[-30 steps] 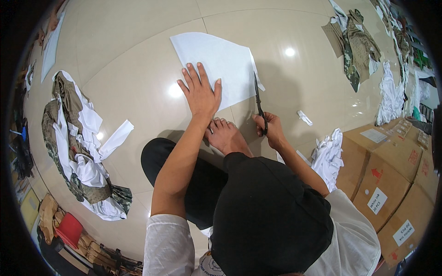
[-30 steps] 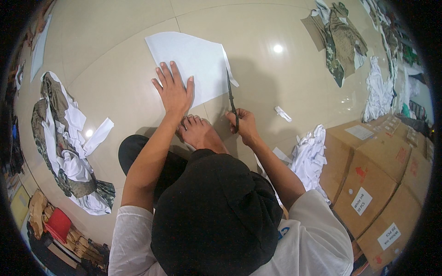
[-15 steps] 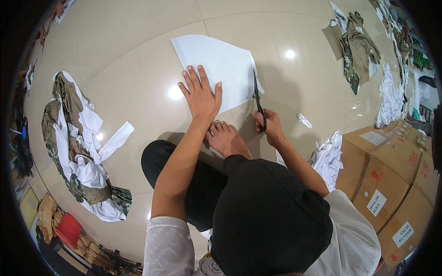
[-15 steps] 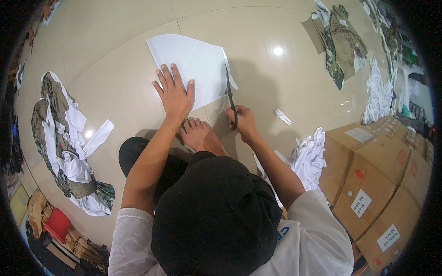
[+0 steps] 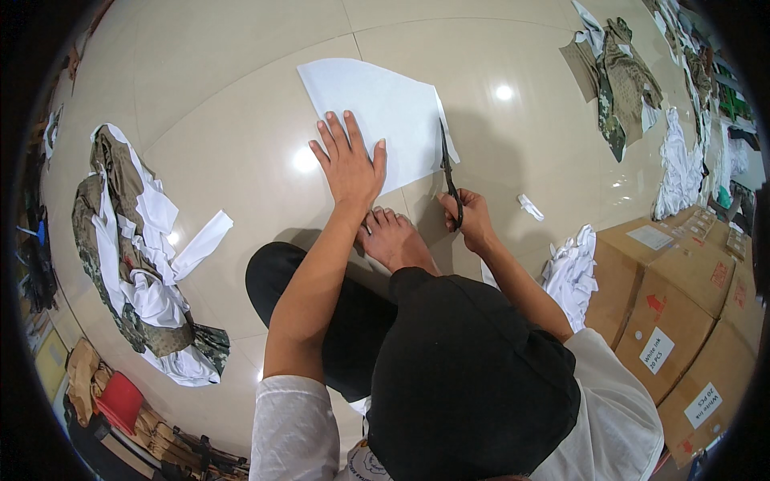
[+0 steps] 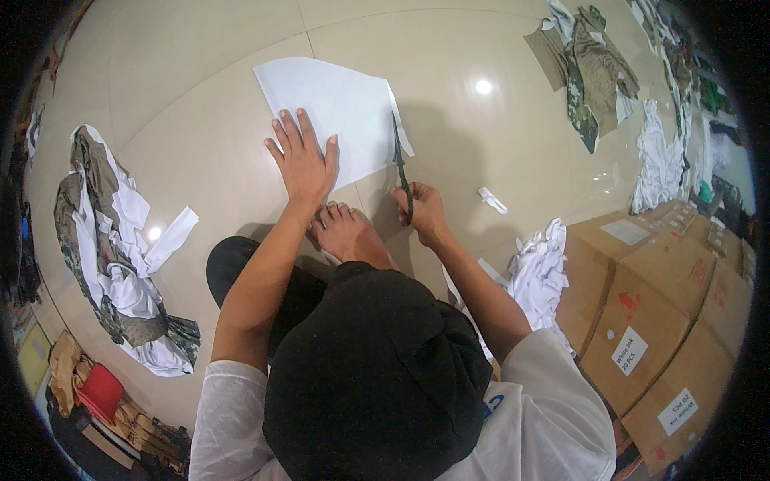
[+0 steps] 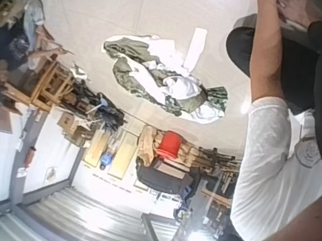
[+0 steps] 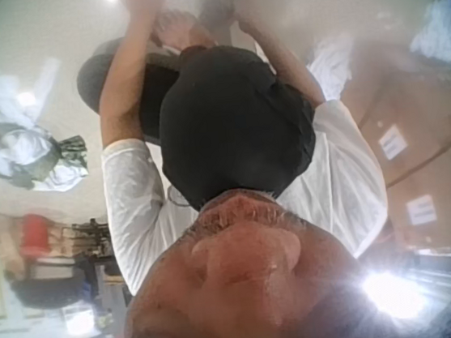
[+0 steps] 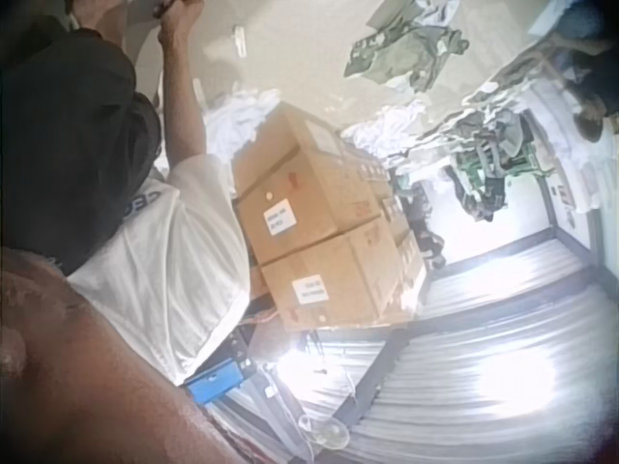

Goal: The person sits on the floor and uses shears to cut a white paper pattern. They then place the pattern on a camouflage-patterned shirt and cut the fabric along the pattern's edges.

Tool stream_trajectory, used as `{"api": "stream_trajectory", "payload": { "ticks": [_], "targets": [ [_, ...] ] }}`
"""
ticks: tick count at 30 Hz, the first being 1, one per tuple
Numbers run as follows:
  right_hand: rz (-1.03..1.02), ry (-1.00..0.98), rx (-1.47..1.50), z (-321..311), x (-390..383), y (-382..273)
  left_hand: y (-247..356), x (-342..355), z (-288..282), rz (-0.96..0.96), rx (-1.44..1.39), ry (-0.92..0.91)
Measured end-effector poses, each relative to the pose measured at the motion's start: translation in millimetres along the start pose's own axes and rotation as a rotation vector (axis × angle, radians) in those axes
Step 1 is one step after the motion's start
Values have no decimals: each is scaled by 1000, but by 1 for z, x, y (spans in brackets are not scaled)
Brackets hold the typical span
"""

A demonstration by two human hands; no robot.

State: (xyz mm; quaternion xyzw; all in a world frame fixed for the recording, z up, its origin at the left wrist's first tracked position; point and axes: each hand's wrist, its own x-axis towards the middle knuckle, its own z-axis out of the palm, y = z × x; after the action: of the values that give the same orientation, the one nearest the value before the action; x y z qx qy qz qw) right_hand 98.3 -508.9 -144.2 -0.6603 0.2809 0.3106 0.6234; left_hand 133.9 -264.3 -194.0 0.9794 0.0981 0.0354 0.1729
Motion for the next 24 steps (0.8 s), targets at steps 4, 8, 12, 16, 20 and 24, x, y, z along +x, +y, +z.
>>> {"api": "stream_trajectory", "payload": {
  "ticks": [4, 8, 12, 16, 20, 24],
  "targets": [
    [-10, -6, -16, 1, -2, -4, 0, 0, -1, -8, 10, -22],
    [-26, -12, -8, 4, 5, -8, 0, 0, -1, -9, 13, -29],
    [-24, -9, -4, 8, 8, -14, 0, 0, -1, -12, 12, -27],
    [-18, -1, 0, 10, 11, -16, 0, 0, 0, -18, 24, -37],
    [-21, -5, 21, 8, 13, -13, 1, 0, 0, -19, 15, -37],
    [-16, -6, 20, 8, 13, -12, 1, 1, -1, -22, 16, -39]
  ]
}}
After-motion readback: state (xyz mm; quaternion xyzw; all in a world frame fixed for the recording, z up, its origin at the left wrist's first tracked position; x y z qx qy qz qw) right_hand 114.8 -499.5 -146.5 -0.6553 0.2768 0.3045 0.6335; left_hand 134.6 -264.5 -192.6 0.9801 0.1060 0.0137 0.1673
